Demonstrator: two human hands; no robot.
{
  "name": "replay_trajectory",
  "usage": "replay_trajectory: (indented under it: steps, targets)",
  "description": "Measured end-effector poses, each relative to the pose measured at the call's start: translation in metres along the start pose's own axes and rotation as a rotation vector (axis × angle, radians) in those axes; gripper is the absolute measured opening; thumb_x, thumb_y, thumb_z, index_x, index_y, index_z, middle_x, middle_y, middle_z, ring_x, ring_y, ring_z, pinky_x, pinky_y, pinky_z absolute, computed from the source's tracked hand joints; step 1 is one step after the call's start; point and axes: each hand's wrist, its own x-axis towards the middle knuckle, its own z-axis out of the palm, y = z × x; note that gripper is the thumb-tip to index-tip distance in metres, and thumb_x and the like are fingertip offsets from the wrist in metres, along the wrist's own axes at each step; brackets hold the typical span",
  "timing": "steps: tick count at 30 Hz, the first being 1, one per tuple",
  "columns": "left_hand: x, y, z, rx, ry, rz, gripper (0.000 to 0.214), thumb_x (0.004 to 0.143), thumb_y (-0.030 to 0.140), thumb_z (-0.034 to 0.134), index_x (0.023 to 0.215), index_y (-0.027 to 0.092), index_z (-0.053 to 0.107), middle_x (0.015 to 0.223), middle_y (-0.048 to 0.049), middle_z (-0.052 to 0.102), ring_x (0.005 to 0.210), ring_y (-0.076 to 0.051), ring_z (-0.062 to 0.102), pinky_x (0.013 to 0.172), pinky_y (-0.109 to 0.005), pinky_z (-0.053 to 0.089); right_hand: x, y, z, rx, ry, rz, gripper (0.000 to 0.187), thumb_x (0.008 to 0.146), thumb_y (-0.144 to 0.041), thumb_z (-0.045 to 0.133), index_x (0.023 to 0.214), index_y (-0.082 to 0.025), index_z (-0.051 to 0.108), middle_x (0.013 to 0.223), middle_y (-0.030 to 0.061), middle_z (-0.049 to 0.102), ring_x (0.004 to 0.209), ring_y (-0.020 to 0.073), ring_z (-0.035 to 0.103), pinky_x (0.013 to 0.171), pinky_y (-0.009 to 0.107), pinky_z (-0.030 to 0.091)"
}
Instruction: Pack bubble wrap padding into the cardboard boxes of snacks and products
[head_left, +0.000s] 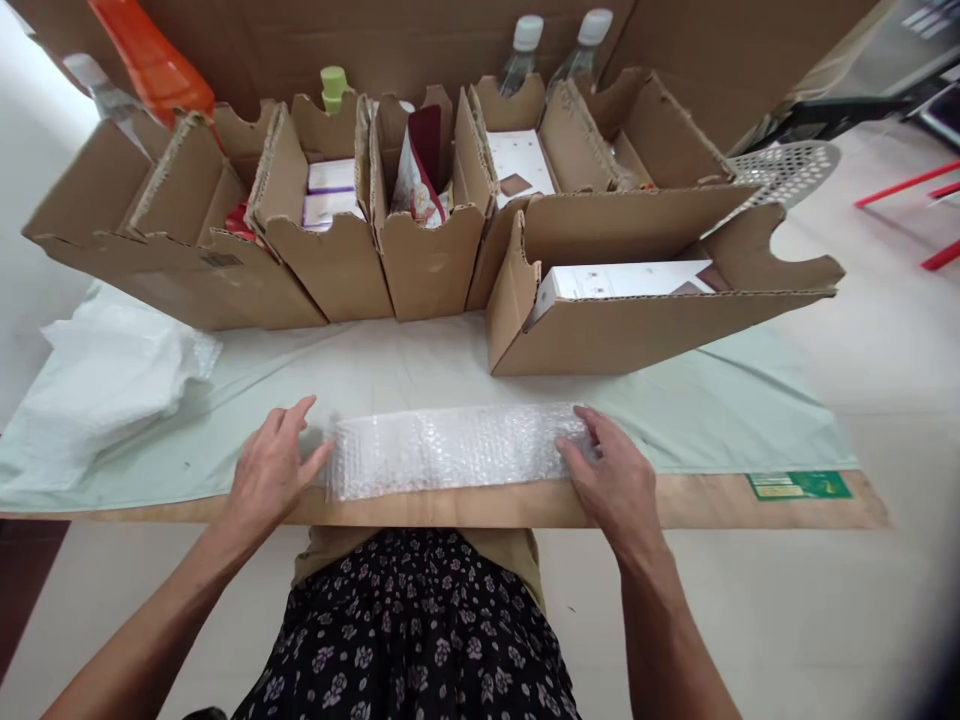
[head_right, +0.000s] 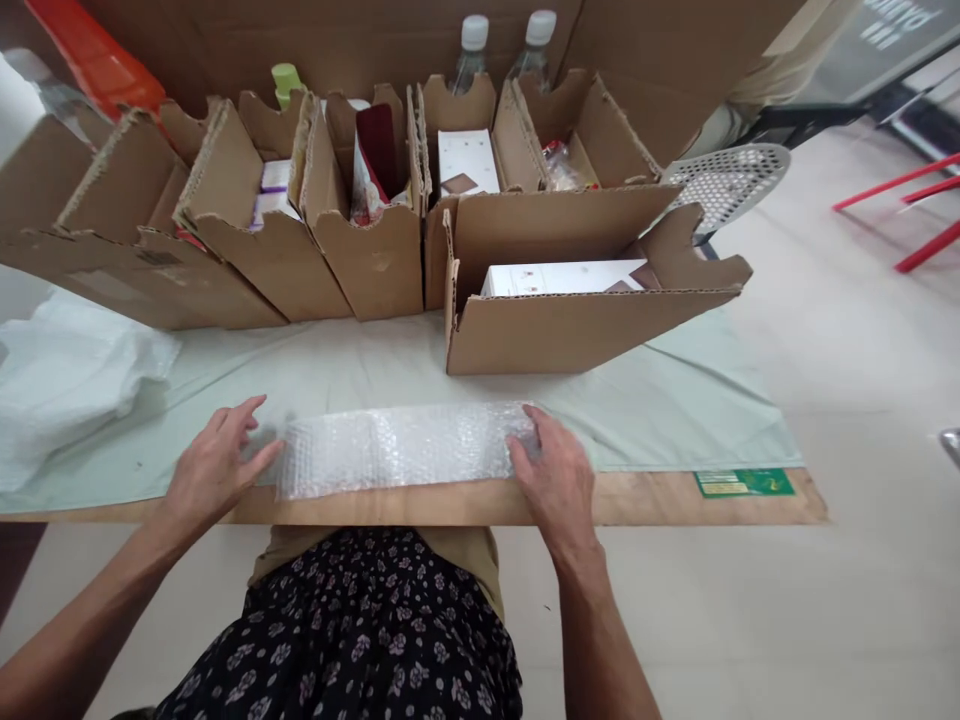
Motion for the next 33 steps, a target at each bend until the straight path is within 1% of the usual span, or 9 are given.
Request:
replay_trajectory:
  steps: [5, 8, 11, 16, 19, 22, 27, 30, 33]
  targets:
    - [-0.014, 0.059, 0.021, -0.019, 0.227, 0.3, 0.053, 0.1, 0.04, 0.057, 0.146, 0.015, 0.052, 0.151, -0.024, 0.049, 0.139, -0.039, 0.052, 0.11, -0.059, 0.051, -0.012, -0.031, 0.018, -0.137, 0.237, -0.217, 0.034, 0.101, -0.035, 0.056, 0.125, -0.016, 0.068, 0.139, 0.0198, 0.063, 0.125, 0.0334, 0.062, 0.102, 0.052, 0.051]
    - [-0.023, 0.091, 0.043, -0.039, 0.026, 0.579, 0.05, 0.101, 0.03, 0.057, 0.15, 0.022, 0.051, 0.162, -0.0166, 0.045, 0.149, -0.034, 0.043, 0.12, -0.057, 0.044, -0.022, -0.071, 0.036, -0.086, -0.036, -0.409, 0.032, 0.102, -0.027, 0.053, 0.131, -0.019, 0.066, 0.146, 0.0154, 0.061, 0.133, 0.0293, 0.057, 0.107, 0.047, 0.049]
    - [-0.026, 0.087, 0.057, 0.003, -0.196, 0.738, 0.05, 0.102, 0.029, 0.054, 0.152, 0.023, 0.051, 0.165, -0.0125, 0.045, 0.155, -0.034, 0.037, 0.126, -0.06, 0.034, -0.029, -0.062, 0.036, -0.12, -0.233, -0.47, 0.036, 0.104, -0.03, 0.052, 0.136, -0.02, 0.064, 0.152, 0.0118, 0.058, 0.139, 0.0284, 0.053, 0.112, 0.048, 0.044]
    - [-0.023, 0.032, 0.048, -0.122, -0.149, 0.611, 0.046, 0.104, 0.032, 0.049, 0.149, 0.026, 0.055, 0.164, -0.0097, 0.048, 0.155, -0.031, 0.038, 0.125, -0.055, 0.038, -0.031, 0.033, -0.007, -0.267, 0.073, -0.093, 0.038, 0.106, -0.04, 0.044, 0.126, -0.02, 0.07, 0.14, 0.0139, 0.066, 0.134, 0.0327, 0.058, 0.109, 0.052, 0.044]
    - [-0.009, 0.012, 0.048, -0.138, 0.021, 0.47, 0.038, 0.101, 0.03, 0.05, 0.136, 0.026, 0.065, 0.149, -0.0124, 0.062, 0.148, -0.034, 0.048, 0.121, -0.058, 0.041, -0.021, 0.052, -0.016, -0.253, 0.155, -0.012, 0.038, 0.103, -0.044, 0.048, 0.123, -0.019, 0.069, 0.137, 0.0166, 0.067, 0.132, 0.0345, 0.058, 0.11, 0.054, 0.043]
    - [0.01, 0.014, 0.054, -0.066, 0.074, 0.388, 0.034, 0.098, 0.035, 0.052, 0.125, 0.022, 0.068, 0.143, -0.017, 0.063, 0.145, -0.041, 0.049, 0.117, -0.063, 0.043, -0.005, 0.034, -0.001, -0.245, 0.109, -0.029, 0.041, 0.101, -0.046, 0.052, 0.127, -0.016, 0.065, 0.14, 0.0184, 0.065, 0.134, 0.0364, 0.056, 0.106, 0.055, 0.044]
    - [0.011, 0.027, 0.052, -0.086, 0.06, 0.441, 0.022, 0.097, 0.034, 0.05, 0.084, 0.023, 0.065, 0.124, -0.0148, 0.074, 0.125, -0.038, 0.065, 0.1, -0.053, 0.055, -0.002, -0.006, 0.017, -0.08, 0.115, -0.237, 0.017, 0.103, -0.026, 0.05, 0.093, -0.021, 0.062, 0.116, 0.0104, 0.075, 0.108, 0.0266, 0.068, 0.089, 0.04, 0.049]
    - [-0.013, 0.013, 0.044, -0.144, 0.038, 0.358, 0.02, 0.099, 0.039, 0.052, 0.088, 0.027, 0.064, 0.094, -0.0044, 0.078, 0.086, -0.026, 0.075, 0.078, -0.039, 0.059, -0.007, -0.03, 0.013, 0.006, 0.122, -0.343, 0.013, 0.104, -0.017, 0.049, 0.097, -0.023, 0.058, 0.097, 0.003, 0.075, 0.084, 0.0177, 0.068, 0.079, 0.032, 0.05]
    - [-0.039, -0.015, 0.036, -0.199, 0.025, 0.215, 0.021, 0.095, 0.048, 0.06, 0.106, 0.032, 0.068, 0.093, -0.0001, 0.08, 0.081, -0.024, 0.079, 0.072, -0.033, 0.061, -0.002, -0.047, 0.013, -0.044, 0.129, -0.379, 0.017, 0.105, -0.024, 0.051, 0.12, -0.021, 0.059, 0.111, 0.0082, 0.074, 0.095, 0.0226, 0.068, 0.083, 0.036, 0.05]
